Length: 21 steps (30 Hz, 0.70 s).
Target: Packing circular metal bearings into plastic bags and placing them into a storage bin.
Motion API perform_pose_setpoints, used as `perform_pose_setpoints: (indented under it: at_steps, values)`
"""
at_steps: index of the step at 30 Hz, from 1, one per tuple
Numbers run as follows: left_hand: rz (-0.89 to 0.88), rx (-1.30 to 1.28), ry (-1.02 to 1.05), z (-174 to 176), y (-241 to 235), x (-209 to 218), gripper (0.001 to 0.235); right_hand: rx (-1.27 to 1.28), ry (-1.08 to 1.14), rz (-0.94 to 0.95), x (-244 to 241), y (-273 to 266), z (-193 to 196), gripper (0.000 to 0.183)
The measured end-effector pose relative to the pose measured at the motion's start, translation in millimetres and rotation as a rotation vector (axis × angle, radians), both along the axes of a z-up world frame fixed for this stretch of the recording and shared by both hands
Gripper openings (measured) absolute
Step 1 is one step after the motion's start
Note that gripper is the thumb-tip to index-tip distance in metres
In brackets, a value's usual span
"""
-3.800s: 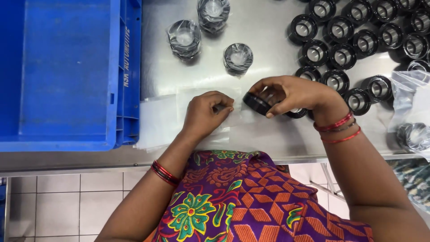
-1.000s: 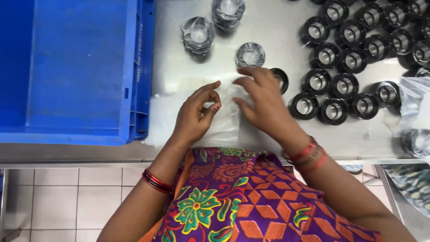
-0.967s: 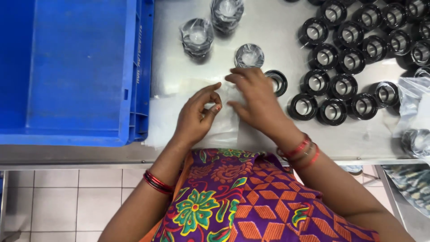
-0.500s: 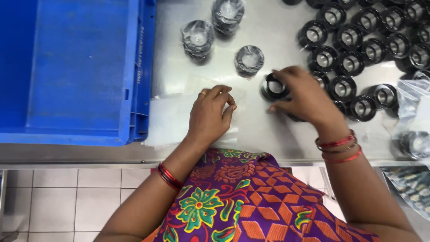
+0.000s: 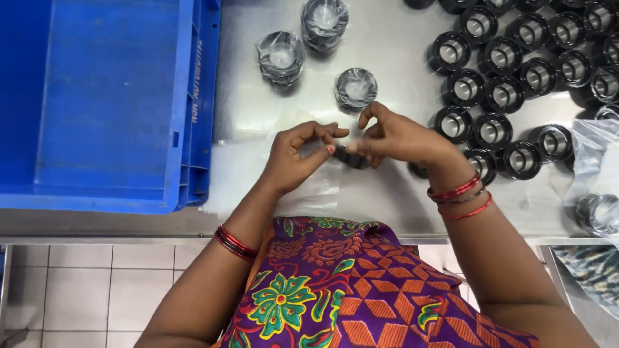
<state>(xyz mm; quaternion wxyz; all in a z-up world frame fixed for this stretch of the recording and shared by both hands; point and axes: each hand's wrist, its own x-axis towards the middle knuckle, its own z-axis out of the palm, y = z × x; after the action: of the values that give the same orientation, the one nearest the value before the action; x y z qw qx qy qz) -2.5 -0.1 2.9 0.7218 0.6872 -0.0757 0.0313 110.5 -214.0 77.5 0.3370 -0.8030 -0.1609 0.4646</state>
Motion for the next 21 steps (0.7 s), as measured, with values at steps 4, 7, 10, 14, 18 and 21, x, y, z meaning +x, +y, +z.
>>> perform_pose_setpoints:
  at_steps: [4,7,10,14,18,21]
  values:
    - [0.068,0.277,-0.098,42,12,3,0.005,0.302,0.193,-0.237,-3,-17,-37,0.048]
    - [0.087,0.336,-0.129,50,14,1,0.006,0.692,0.210,-0.235,-17,-21,-48,0.053]
    - [0.103,-0.013,-0.105,43,7,4,0.010,0.727,0.196,-0.259,-31,-7,-54,0.068]
    - [0.241,0.134,-0.090,32,4,3,0.009,0.694,0.026,-0.274,-40,13,-76,0.056]
    - [0.422,0.562,-0.167,49,1,-3,0.005,0.616,-0.073,-0.349,-49,19,-61,0.030]
    - [0.454,0.449,-0.227,54,1,-6,0.007,0.769,-0.234,-0.201,-45,20,-34,0.038]
